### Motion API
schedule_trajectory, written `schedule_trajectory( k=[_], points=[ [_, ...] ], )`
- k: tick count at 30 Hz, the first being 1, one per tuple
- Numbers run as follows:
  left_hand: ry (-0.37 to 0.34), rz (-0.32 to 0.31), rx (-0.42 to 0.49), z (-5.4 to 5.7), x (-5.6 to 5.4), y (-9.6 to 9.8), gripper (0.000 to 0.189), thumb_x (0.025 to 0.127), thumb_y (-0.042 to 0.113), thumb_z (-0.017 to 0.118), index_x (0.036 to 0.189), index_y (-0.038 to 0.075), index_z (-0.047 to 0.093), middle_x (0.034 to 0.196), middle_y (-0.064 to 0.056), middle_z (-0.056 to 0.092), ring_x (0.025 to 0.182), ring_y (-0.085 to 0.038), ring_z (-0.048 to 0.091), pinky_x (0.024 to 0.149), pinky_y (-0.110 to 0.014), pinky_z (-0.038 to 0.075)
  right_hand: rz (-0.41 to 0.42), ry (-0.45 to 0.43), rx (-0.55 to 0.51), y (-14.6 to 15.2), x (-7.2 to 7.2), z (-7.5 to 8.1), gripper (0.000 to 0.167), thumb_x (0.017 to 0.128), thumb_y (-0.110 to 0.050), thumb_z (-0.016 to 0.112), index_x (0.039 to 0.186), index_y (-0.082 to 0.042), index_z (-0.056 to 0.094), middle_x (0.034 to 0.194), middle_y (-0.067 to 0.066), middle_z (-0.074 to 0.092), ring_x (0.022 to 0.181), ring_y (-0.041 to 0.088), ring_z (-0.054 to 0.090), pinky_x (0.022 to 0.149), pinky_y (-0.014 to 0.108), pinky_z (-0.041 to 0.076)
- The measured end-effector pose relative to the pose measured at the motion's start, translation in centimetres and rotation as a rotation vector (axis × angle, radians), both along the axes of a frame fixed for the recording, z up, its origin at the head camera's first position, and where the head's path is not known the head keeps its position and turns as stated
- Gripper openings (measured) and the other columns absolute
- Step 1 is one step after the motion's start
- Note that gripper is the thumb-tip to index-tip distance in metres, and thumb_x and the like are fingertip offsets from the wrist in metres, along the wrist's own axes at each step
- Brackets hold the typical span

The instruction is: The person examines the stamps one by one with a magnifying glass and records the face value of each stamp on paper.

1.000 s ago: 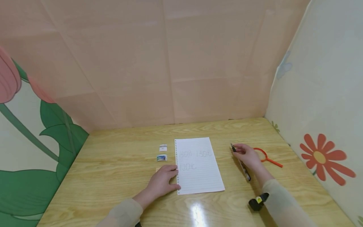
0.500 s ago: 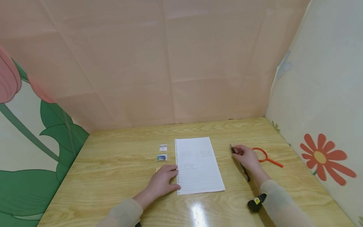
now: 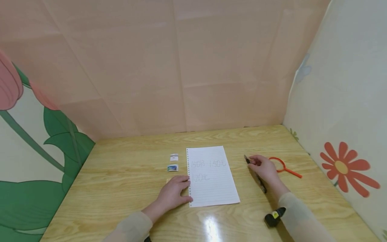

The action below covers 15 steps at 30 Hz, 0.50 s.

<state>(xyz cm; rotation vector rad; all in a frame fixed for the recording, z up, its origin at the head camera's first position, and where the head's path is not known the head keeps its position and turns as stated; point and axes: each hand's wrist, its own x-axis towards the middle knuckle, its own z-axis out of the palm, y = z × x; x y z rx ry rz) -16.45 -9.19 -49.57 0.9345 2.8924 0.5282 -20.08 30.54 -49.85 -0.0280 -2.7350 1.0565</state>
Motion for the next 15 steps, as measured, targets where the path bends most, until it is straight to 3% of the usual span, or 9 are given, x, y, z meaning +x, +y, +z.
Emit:
schedule_trajectory(
  k=[6, 11, 15],
  points=[
    [0.007, -0.003, 0.007, 0.2, 0.0, 0.0, 0.066, 0.082, 0.045, 0.079, 0.13, 0.004, 0.063, 0.143, -0.007, 0.054, 0.13, -0.027, 0.048, 0.11, -0.041, 0.039, 0.014, -0.006, -0.044, 0.5, 0.9, 0.9, 0.034, 0.088, -0.011, 0.074, 0.117, 0.005, 0.066, 0.093, 0.013, 0.068, 0.081, 0.018, 0.061, 0.065, 0.022, 0.049],
    [0.018, -0.009, 0.009, 0.2, 0.1, 0.0, 0.065, 0.081, 0.044, 0.079, 0.13, 0.003, 0.064, 0.142, -0.007, 0.055, 0.13, -0.027, 0.049, 0.109, -0.041, 0.04, 0.05, 0.063, -0.098, 1.1, 1.7, 1.6, 0.034, 0.086, -0.006, 0.075, 0.116, 0.008, 0.066, 0.091, 0.015, 0.068, 0.077, 0.009, 0.06, 0.064, 0.015, 0.048],
    [0.005, -0.008, 0.008, 0.3, 0.1, 0.0, 0.065, 0.082, 0.044, 0.079, 0.13, 0.003, 0.064, 0.142, -0.007, 0.054, 0.13, -0.027, 0.049, 0.109, -0.041, 0.04, 0.068, 0.071, -0.066, 2.3, 2.4, 2.1, 0.035, 0.087, -0.009, 0.075, 0.118, 0.005, 0.066, 0.093, 0.013, 0.069, 0.079, 0.008, 0.06, 0.065, 0.015, 0.047]
  ],
)
